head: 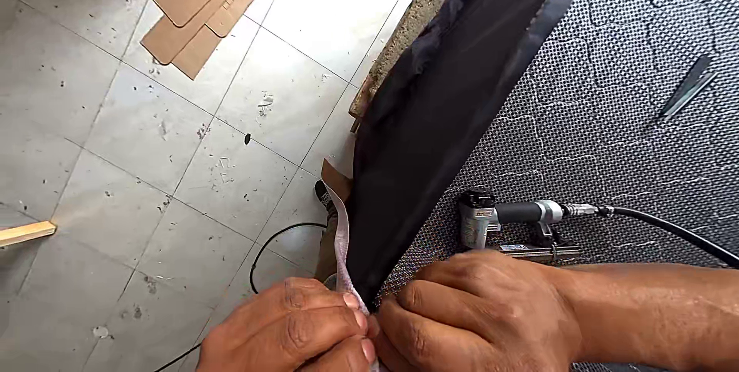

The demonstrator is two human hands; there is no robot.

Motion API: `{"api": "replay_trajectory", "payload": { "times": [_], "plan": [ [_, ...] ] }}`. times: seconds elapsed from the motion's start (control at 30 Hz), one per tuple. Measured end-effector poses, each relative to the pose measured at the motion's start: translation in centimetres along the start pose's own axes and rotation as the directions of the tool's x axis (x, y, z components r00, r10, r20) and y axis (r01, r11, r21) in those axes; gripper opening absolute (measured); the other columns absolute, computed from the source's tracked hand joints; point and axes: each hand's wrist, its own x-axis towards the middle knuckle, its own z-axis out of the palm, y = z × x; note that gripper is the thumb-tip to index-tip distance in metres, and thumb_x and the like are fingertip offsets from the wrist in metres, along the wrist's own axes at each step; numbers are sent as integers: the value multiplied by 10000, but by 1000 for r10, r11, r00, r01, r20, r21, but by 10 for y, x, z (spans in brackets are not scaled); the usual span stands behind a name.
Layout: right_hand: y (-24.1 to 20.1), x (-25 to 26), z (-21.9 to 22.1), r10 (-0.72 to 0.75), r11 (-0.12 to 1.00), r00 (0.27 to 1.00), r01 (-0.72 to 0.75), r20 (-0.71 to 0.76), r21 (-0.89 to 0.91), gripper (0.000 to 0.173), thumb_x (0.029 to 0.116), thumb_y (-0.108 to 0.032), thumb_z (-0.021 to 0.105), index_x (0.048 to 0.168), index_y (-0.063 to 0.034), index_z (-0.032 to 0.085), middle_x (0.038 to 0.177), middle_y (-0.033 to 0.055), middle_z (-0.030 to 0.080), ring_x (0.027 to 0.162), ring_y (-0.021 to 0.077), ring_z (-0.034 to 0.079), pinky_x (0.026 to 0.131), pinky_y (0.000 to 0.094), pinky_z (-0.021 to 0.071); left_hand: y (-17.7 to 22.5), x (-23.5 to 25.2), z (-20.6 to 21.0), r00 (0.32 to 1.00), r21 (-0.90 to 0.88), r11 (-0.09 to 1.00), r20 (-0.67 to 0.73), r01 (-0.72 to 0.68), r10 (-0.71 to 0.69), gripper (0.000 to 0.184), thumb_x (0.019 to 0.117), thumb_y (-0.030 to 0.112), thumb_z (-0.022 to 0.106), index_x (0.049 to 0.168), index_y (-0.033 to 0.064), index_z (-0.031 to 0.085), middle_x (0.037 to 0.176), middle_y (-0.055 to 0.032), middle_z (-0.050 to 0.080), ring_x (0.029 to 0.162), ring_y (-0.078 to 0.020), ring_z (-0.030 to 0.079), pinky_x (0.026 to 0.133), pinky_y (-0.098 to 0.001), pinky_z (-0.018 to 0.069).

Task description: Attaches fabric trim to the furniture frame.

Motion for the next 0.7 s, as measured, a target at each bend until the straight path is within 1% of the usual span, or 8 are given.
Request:
{"api": "replay_trajectory", "payload": {
  "times": [0.1, 0.2, 0.23, 0.3, 0.37, 0.5, 0.63, 0.7],
  "plan": [
    [-4, -23, -17, 73, 997, 993, -71, 98, -27, 214, 1052, -80, 485, 1195, -36, 638, 1044, 129, 688, 804, 241, 662, 631, 352, 540, -2, 6, -4, 999, -20, 1000, 47, 0, 0, 171, 996, 101, 589, 1128, 99, 697, 1114, -95, 733, 1082, -218, 693, 950, -362, 569],
    [26, -93, -45, 393, 886, 919, -368, 34, -282, 198, 1018, -169, 536, 1002, -70, 707, 1003, 68, 730, 911, 198, 703, 763, 348, 591, -5, 11, -8, 996, -40, 999, 86, -5, 8, 170, 1012, 128, 560, 1113, 112, 696, 1110, -82, 736, 1077, -207, 694, 941, -351, 568],
    [39, -126, -55, 574, 761, 814, -489, 89, -426, 309, 1002, -333, 570, 1030, -71, 731, 987, 71, 712, 904, 226, 696, 748, 386, 589, -6, 11, -8, 996, -46, 999, 89, -9, 13, 167, 1010, 124, 564, 1108, 113, 699, 1108, -80, 738, 1077, -207, 696, 942, -352, 572],
    [59, -189, -62, 865, 492, 413, -594, 284, -636, 644, 842, -691, 665, 1089, -99, 721, 1042, 98, 708, 975, 317, 686, 785, 520, 565, -8, 12, -9, 995, -51, 998, 93, -24, 29, 160, 1005, 111, 568, 1091, 106, 703, 1097, -85, 741, 1067, -212, 700, 933, -355, 577],
    [71, -227, -47, 893, 439, 194, -583, 407, -684, 652, 754, -655, 797, 1114, -118, 708, 1155, 66, 666, 1039, 288, 665, 833, 509, 559, -8, 14, -11, 994, -40, 999, 108, -28, 32, 157, 1004, 108, 568, 1084, 106, 702, 1094, -87, 740, 1065, -213, 700, 931, -354, 576],
    [87, -229, -36, 803, 567, 199, -546, 562, -617, 524, 784, -444, 869, 1186, -174, 672, 1091, 11, 677, 940, 219, 687, 765, 437, 578, -7, 13, -10, 993, -17, 999, 118, -27, 29, 151, 1002, 107, 574, 1086, 118, 700, 1095, -76, 741, 1067, -203, 700, 927, -348, 578],
    [78, -179, -45, 681, 620, 234, -689, 694, -375, 365, 690, -282, 844, 1025, -257, 699, 1024, -61, 659, 901, 141, 650, 736, 406, 554, -8, 14, -11, 994, -58, 998, 105, -14, 20, 158, 999, 104, 580, 1082, 117, 713, 1087, -78, 748, 1064, -211, 706, 929, -358, 583],
    [59, -142, -63, 627, 551, 189, -794, 755, -259, 443, 796, -228, 815, 1188, -231, 607, 1086, -52, 590, 927, 103, 618, 777, 341, 562, -9, 12, -10, 994, -85, 996, 106, -3, 12, 155, 997, 105, 587, 1088, 113, 713, 1087, -82, 747, 1064, -214, 704, 931, -359, 579]
  ]
}}
